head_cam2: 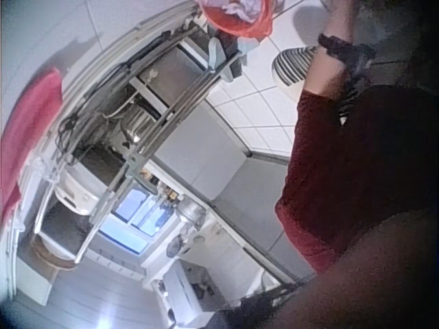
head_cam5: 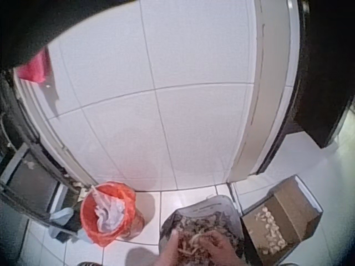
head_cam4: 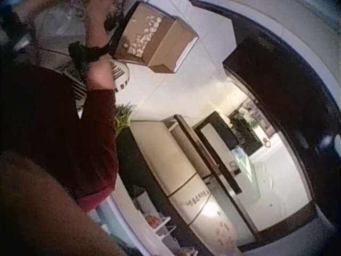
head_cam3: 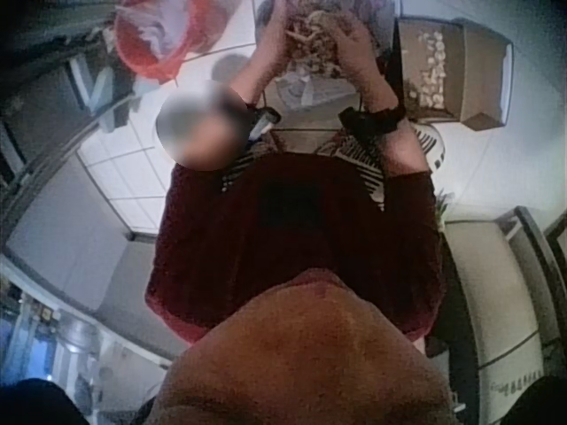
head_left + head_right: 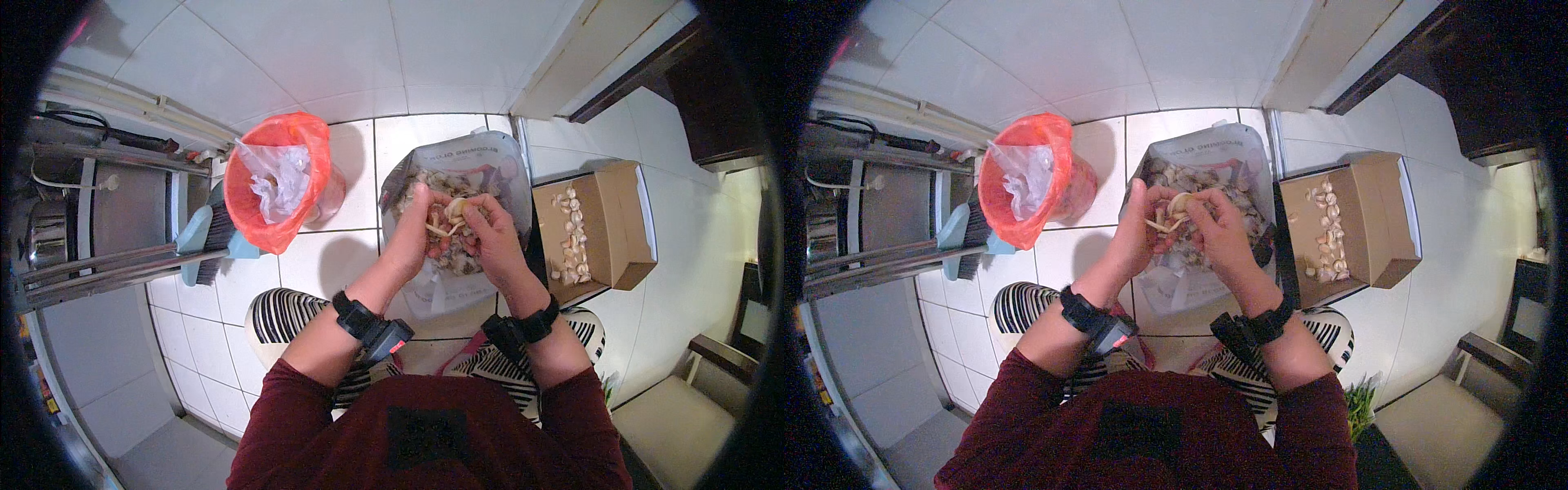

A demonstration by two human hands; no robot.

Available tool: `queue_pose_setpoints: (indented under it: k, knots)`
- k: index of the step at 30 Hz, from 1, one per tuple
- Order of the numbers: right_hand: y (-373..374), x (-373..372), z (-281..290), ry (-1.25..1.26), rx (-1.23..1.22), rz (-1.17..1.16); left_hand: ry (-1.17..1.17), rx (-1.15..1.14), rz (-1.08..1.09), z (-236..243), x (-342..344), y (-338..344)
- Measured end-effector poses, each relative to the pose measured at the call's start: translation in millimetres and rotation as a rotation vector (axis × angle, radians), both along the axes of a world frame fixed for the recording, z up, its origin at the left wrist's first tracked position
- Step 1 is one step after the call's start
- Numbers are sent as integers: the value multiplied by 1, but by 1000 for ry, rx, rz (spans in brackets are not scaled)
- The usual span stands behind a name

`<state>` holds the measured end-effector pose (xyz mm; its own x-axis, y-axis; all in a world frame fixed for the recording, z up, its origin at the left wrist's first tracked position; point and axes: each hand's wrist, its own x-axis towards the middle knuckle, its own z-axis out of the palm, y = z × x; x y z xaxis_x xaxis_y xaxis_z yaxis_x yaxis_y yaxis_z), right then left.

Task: The person carries a cardboard box and a plastic bag of garlic into the kitchen, then sits on the floor and peels garlic cloves by hand, placing the peeled cloves into the box and discarding the skins into a nearby bin.

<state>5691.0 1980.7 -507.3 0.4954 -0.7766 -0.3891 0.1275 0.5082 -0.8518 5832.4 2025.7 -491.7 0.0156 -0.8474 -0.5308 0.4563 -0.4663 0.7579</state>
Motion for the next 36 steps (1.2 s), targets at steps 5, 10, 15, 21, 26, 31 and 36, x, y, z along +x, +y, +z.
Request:
queue_pose_setpoints:
  k: [5, 10, 15, 21, 26, 31, 36]
  knots:
    - [2, 0, -1, 6, 44, -70, 456, 28, 71, 9, 11, -4]
    - [10, 8, -6, 416, -553, -68, -384, -127, -77, 5, -13, 1]
    - [16, 15, -3, 450, -637, -117, -483, -288, 59, -10, -19, 5]
    - [7, 1, -3, -119, 187, -165, -576, -495, 73, -16, -17, 5]
    - [-5, -7, -32, 242, -277, 127, 516, -101, 237, -9, 1, -3]
    - [16, -12, -68, 1110, -1215, 337, 415, -76, 160, -5, -15, -22]
    - [14, -29, -87, 768, -950, 298, -353, -611, -215, -21, -112, -48]
